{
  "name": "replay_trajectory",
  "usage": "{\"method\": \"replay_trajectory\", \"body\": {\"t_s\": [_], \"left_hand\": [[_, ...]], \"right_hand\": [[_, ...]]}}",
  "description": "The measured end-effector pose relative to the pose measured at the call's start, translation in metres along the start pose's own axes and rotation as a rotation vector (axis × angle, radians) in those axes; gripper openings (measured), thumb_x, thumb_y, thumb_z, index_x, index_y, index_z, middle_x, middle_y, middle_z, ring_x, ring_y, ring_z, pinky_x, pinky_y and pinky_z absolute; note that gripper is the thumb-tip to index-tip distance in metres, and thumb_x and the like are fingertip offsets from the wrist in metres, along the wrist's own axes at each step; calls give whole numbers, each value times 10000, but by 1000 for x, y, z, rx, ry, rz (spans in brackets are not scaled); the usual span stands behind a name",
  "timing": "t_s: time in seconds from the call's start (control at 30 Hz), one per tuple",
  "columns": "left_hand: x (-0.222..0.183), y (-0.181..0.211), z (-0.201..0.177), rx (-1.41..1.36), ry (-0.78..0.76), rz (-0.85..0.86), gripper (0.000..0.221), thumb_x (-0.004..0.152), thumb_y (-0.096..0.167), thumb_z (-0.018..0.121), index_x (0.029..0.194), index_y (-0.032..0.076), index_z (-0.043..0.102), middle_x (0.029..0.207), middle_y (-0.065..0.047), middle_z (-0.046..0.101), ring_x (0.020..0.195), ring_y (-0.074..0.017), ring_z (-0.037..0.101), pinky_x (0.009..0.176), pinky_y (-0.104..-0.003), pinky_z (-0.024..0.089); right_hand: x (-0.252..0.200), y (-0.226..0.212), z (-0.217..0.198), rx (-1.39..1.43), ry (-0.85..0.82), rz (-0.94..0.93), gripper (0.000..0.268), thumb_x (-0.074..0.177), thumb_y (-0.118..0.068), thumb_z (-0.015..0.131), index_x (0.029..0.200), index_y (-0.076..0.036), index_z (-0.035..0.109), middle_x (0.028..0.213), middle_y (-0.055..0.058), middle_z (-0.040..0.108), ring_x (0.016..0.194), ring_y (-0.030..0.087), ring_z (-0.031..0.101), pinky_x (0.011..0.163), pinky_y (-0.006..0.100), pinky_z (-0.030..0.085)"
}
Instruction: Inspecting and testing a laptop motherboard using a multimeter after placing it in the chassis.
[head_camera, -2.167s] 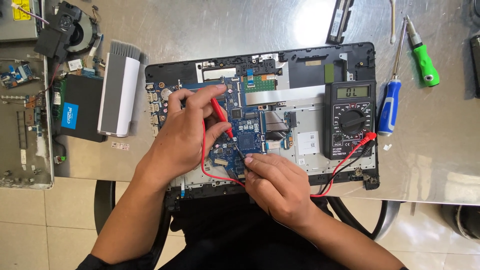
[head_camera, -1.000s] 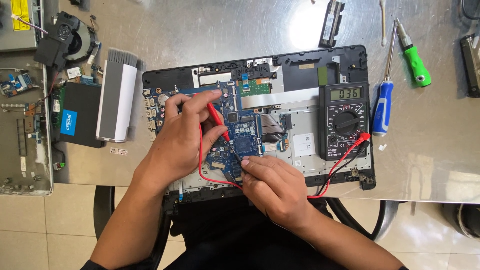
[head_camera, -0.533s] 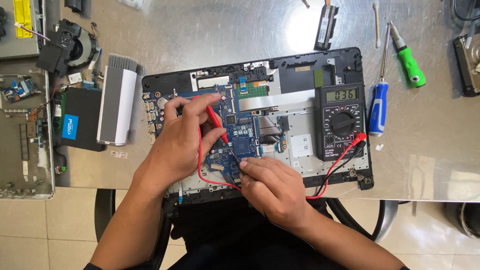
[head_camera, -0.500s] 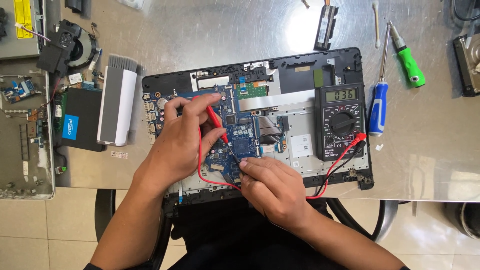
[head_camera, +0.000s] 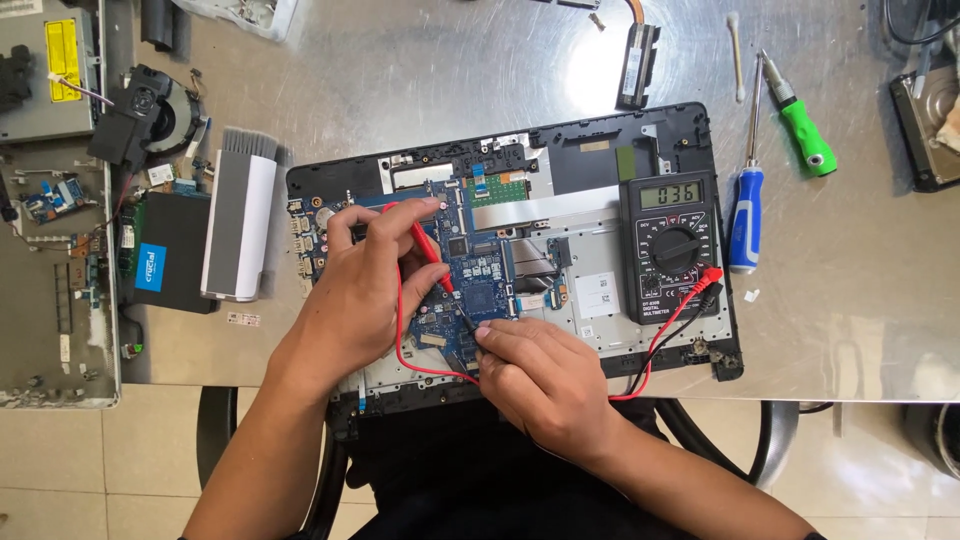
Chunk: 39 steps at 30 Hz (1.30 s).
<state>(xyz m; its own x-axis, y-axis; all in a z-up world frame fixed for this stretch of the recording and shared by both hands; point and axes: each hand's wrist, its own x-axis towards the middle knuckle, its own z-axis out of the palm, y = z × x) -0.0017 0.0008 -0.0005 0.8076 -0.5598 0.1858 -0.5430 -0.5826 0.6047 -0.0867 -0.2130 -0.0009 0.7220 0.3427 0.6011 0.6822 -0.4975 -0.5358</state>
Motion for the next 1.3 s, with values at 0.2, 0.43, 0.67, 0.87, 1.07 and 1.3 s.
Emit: {"method": "replay_trajectory", "body": {"t_s": [0.2,0.43,0.67,0.87,1.07,1.3], "left_hand": [[0,3,0,-5,1,-10,610,1005,51,691,1478,67,305,943,7,660,832,-185,638,1078,-496,304],[0,3,1,1,3,-30,590,1006,71,684,1464,59,312,938,15,660,825,-183,638,1080,-492,294],[2,7,-2,18,15,-33,538,1024,98,667,1449,67,338,946,18,679,847,-186,641,1077,-463,291],[3,9,-3,13,2,-42,549,1015,91,671,1448,61,335,924,17,674,825,-182,646,1090,-482,280],[1,6,-2,17,2,-59,514,1014,96,657,1428,56,356,945,25,675,831,-162,652,1114,-480,251],[2,5,-1,8,-1,-42,536,1011,89,663,1431,50,334,955,16,684,860,-168,663,1109,-494,245]], "right_hand": [[2,0,-2,7,-16,-8,118,956,30,646,858,31,580,1008,207,704,863,355,751,781,455,649],[5,0,-3,5,-14,-1,146,964,28,639,831,32,581,1004,195,701,859,342,746,778,446,648],[4,2,-4,7,-23,-14,151,973,33,645,835,38,585,1027,191,694,884,341,740,791,441,639],[4,2,-4,5,-9,-6,179,975,27,645,813,34,571,1010,189,698,899,321,742,789,442,654],[1,3,-5,15,-25,2,162,983,13,647,839,34,577,1035,195,697,909,337,742,805,452,653],[0,3,-5,25,-18,-3,163,988,19,638,839,41,575,1033,205,688,912,349,737,808,468,653]]}}
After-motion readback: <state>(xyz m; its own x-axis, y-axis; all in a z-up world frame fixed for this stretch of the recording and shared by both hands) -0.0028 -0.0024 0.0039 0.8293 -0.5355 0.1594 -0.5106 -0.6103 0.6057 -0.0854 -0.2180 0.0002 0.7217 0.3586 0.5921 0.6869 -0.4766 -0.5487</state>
